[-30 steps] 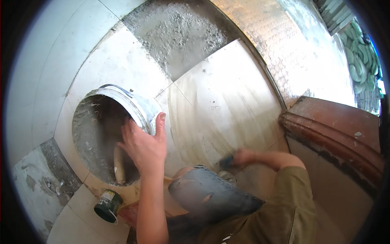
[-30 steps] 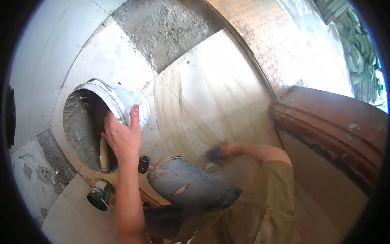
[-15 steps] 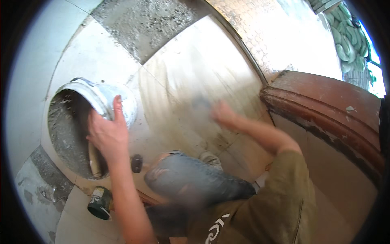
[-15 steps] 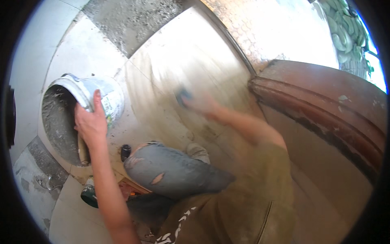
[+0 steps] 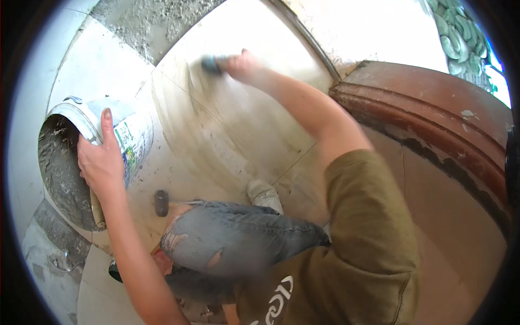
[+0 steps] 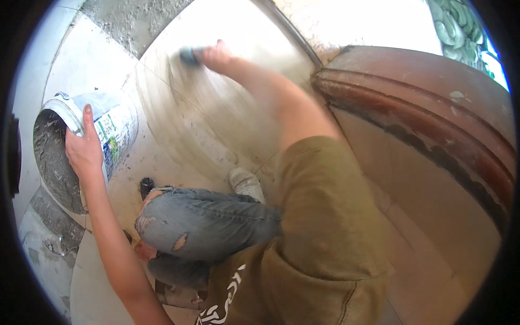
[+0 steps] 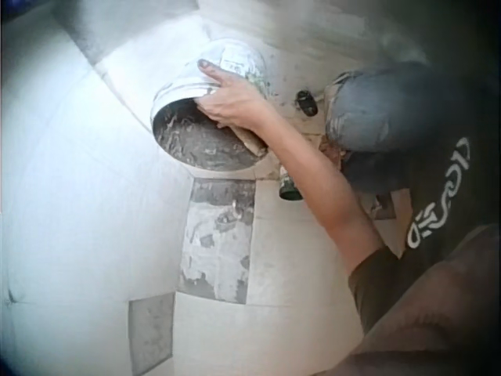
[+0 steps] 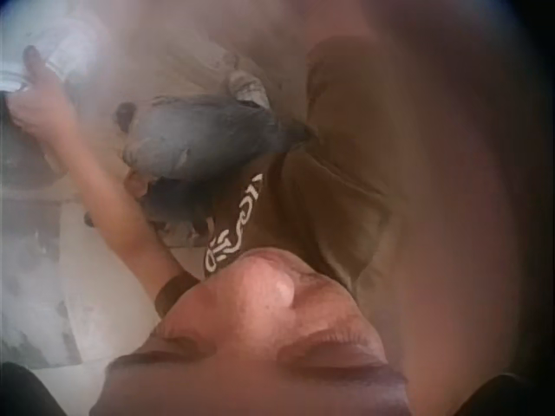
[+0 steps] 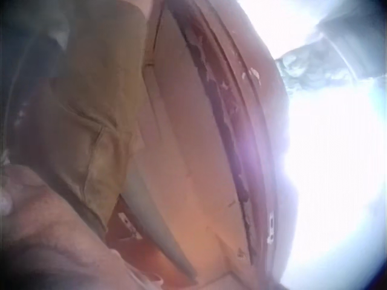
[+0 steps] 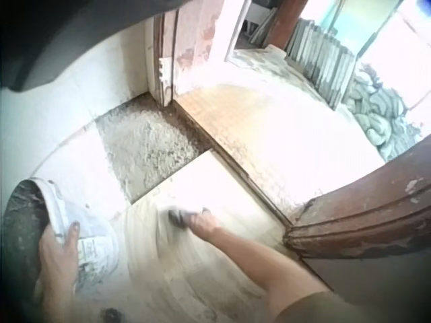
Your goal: The person prepares and tiles a floor section, using a small sponge to wipe the surface of newly laid tiles and applying mortar with a hand trowel.
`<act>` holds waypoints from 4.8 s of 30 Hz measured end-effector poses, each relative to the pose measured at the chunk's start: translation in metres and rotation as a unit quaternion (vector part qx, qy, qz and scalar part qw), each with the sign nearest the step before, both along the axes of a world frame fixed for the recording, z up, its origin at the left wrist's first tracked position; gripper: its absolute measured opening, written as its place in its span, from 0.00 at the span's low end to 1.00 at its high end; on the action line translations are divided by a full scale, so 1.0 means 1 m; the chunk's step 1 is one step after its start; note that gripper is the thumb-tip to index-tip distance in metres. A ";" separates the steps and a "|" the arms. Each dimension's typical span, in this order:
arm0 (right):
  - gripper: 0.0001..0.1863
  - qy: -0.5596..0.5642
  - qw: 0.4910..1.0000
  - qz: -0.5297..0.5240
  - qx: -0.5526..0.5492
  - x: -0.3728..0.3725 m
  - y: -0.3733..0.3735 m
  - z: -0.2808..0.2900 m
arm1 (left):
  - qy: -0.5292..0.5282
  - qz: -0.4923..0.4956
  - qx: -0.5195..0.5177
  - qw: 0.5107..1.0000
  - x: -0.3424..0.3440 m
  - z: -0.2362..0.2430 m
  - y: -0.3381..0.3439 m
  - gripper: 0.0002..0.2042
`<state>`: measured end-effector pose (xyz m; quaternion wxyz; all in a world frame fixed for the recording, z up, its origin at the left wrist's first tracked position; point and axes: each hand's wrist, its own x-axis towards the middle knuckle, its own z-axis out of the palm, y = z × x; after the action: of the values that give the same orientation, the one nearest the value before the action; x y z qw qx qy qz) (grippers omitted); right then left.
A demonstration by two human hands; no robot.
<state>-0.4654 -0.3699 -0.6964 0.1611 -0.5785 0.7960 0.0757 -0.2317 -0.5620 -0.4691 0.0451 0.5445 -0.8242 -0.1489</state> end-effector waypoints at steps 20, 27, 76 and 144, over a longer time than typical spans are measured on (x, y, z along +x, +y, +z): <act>0.22 -0.336 0.875 -0.346 -0.043 0.292 0.278 -0.023 | -0.029 -0.026 -0.027 0.999 0.014 -0.008 -0.007 0.35; 0.28 -0.264 0.929 -0.256 -0.038 0.250 0.242 -0.002 | -0.018 -0.037 -0.041 0.998 0.011 -0.004 0.000 0.35; 0.23 -0.255 0.900 -0.354 0.011 0.291 0.304 -0.043 | 0.005 -0.017 0.026 0.999 0.006 -0.006 -0.004 0.37; 0.18 -0.572 0.444 -0.682 0.102 0.178 0.293 0.058 | -0.026 -0.015 -0.008 1.000 0.022 -0.011 -0.015 0.41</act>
<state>-0.2870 -0.0768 -0.6386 0.6375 0.2588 0.6483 -0.3261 -0.2100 -0.5769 -0.4803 0.0257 0.5355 -0.8343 -0.1281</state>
